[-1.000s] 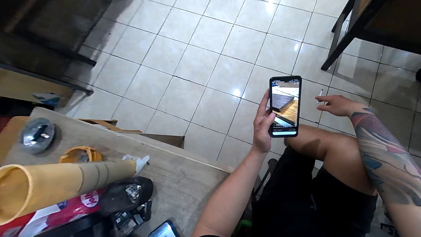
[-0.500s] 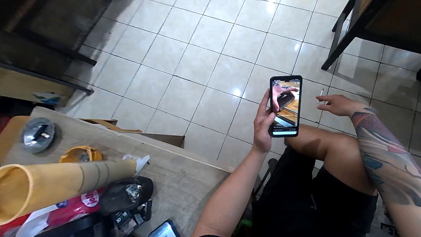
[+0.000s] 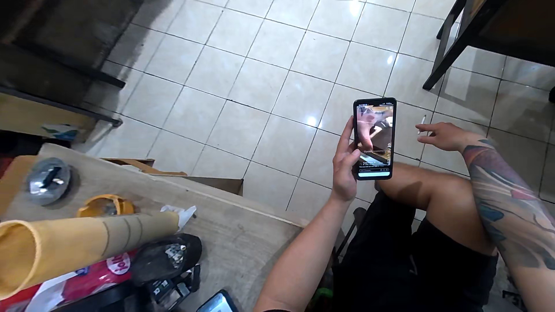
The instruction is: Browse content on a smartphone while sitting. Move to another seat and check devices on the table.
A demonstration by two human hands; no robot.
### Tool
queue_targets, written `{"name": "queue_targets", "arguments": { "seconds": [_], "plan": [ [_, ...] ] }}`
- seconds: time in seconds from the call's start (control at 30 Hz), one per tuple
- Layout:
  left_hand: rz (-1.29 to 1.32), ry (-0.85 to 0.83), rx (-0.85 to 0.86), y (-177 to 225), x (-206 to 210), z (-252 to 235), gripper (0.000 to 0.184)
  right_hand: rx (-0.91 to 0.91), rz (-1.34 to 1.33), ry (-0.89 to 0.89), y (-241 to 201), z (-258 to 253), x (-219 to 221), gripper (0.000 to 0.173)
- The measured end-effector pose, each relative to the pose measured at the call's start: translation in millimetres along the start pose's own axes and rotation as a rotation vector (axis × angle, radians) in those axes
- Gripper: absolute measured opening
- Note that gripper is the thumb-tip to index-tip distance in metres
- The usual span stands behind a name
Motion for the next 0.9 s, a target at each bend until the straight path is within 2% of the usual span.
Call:
{"name": "queue_targets", "arguments": {
  "seconds": [0.1,0.33,0.9],
  "plan": [
    [0.009,-0.042,0.023,2.4,1.0,-1.1,0.065,0.002,0.002,-0.003,-0.9,-0.3,-0.1,0.056],
    [0.016,0.009,-0.027,-0.3,0.1,-1.1,0.062,0.014,-0.006,-0.009,-5.8,1.2,-2.2,0.056],
    [0.018,0.004,-0.026,-0.1,0.8,-2.3,0.066,-0.004,0.009,-0.004,-5.9,2.5,-1.7,0.056]
  ]
}}
Point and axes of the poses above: each hand's wrist, its own z-axis away from the middle knuckle, its own x-axis out of the palm, y = z × x, the point moved 2 cm from there along -z, towards the middle knuckle, and after that the axes turned 15 degrees about -x, right-handed, at the moved point
